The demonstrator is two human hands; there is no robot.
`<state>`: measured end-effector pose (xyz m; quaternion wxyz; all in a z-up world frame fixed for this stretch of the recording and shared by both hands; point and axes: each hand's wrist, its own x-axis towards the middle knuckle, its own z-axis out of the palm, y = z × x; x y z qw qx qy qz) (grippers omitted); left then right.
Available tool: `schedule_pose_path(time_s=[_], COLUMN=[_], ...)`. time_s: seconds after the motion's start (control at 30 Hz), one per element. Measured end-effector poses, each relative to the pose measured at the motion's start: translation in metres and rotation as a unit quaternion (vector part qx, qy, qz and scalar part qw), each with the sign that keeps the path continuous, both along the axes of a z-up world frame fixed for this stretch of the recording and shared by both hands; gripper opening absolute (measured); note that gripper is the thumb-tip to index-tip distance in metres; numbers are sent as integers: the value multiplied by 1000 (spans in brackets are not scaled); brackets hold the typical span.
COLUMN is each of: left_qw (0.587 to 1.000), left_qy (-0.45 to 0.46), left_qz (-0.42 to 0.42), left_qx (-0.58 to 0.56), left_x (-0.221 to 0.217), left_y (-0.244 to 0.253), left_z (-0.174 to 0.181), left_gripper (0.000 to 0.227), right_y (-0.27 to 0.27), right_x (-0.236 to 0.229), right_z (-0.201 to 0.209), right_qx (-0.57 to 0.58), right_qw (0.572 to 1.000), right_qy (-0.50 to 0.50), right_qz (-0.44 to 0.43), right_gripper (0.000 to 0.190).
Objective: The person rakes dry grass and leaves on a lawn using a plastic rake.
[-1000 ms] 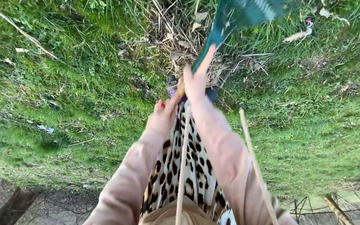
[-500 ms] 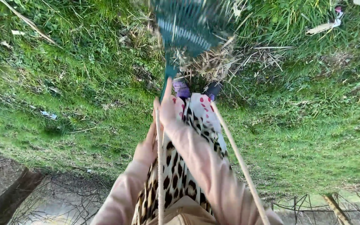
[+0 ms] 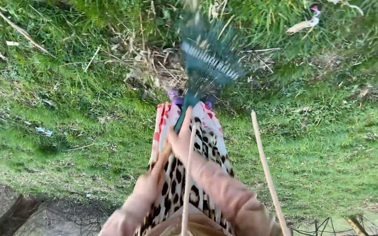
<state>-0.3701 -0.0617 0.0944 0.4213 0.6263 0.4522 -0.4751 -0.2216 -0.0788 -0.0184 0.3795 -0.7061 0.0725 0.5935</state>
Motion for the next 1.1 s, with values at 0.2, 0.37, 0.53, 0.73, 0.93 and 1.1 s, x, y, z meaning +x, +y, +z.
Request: schedule_pose_path(time_s=[0.2,0.37,0.53,0.73,0.93,1.1], left_qw=[906,989,995,994,993,970], left_qy=[-306,-132,-65,88,-111,-199], left_qz=[-80,-33,76,17,-28,-137], left_qx=[280,60,-13,-65,10,3], left_x=[103,164,45,-38,72,208], left_y=[26,75,7,-36,-20,19], left_z=[-166,-95,-66,8,-20,-89], left_gripper=[70,87,81,77,83,85], right_y=[63,88,30,-27,-45,15], right_x=[145,166,41,-25,61,238], right_z=[-66,-69,-42,20,-18,9], right_qx=[123,13,-11,-121,-8,54], right_qw=[974,995,998,970,977,967], right_qy=[-180,-95,45,168,133,-71], right_qz=[-66,-41,-32,129,-168,-239], right_gripper=[94,95,96,89,37,106])
